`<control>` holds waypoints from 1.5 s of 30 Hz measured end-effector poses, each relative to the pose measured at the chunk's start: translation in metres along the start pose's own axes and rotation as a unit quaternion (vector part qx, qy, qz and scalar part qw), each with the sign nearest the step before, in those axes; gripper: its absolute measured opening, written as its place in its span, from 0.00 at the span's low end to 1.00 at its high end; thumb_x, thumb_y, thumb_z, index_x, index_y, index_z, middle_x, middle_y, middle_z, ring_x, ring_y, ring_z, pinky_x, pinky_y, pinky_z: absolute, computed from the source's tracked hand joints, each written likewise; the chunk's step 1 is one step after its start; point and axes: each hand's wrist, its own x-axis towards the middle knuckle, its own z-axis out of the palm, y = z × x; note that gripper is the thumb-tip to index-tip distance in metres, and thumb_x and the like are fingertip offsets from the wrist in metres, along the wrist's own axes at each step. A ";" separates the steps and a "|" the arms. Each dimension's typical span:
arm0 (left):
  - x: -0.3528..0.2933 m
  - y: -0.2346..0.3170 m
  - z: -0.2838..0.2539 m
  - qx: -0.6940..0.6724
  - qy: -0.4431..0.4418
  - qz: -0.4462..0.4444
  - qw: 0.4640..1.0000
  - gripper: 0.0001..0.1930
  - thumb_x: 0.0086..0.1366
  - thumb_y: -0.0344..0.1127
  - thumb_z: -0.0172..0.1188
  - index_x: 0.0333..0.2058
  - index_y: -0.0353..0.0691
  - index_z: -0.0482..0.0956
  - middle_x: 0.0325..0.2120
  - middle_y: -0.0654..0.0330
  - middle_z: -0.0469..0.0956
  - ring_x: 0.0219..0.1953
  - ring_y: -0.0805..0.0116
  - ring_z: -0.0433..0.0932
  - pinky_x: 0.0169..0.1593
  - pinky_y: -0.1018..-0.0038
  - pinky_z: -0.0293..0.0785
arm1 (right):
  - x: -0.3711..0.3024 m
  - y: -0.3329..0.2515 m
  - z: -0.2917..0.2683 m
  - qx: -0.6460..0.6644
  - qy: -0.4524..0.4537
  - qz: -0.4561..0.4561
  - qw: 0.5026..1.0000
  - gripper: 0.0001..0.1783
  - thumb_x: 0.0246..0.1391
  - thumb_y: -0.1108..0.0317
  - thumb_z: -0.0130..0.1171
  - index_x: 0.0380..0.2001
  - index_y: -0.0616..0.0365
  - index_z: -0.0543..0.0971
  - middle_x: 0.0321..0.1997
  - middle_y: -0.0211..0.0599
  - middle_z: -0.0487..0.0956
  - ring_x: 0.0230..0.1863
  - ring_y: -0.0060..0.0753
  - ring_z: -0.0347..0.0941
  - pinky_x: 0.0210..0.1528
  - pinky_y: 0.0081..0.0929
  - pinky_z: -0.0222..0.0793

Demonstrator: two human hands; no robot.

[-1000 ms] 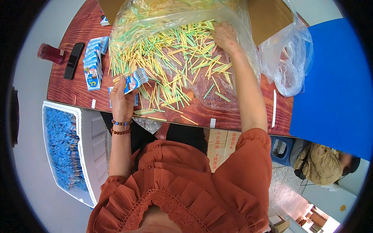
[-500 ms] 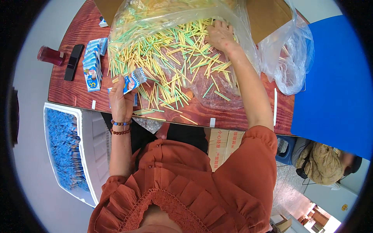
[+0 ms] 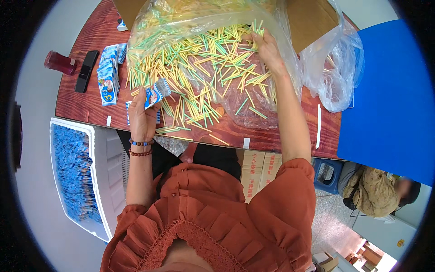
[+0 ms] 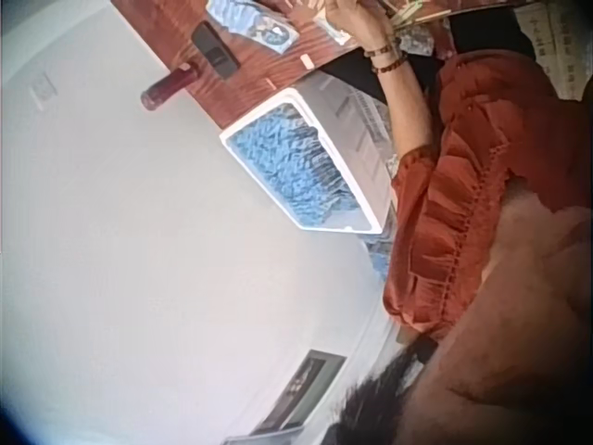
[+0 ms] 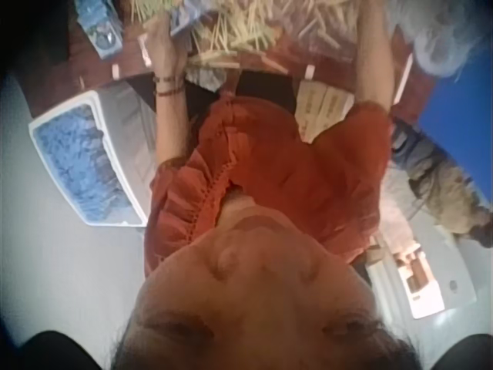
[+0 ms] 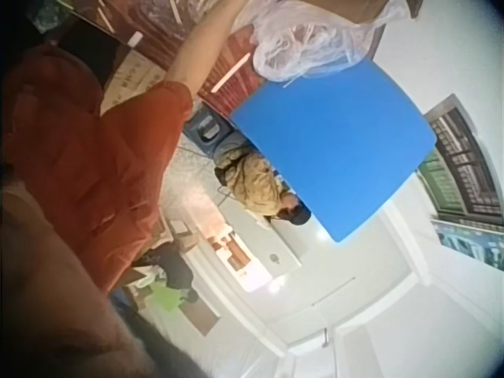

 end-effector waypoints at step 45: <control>-0.004 -0.027 0.055 -0.105 0.024 0.023 0.994 0.12 0.69 0.41 0.54 0.33 0.39 0.79 0.31 0.63 0.81 0.32 0.77 0.79 0.35 0.77 0.77 | -0.080 -0.165 0.144 0.467 0.211 -0.130 0.849 0.10 0.65 0.69 0.41 0.46 0.62 0.61 0.41 0.49 0.77 0.56 0.52 0.70 0.62 0.46 0.59</control>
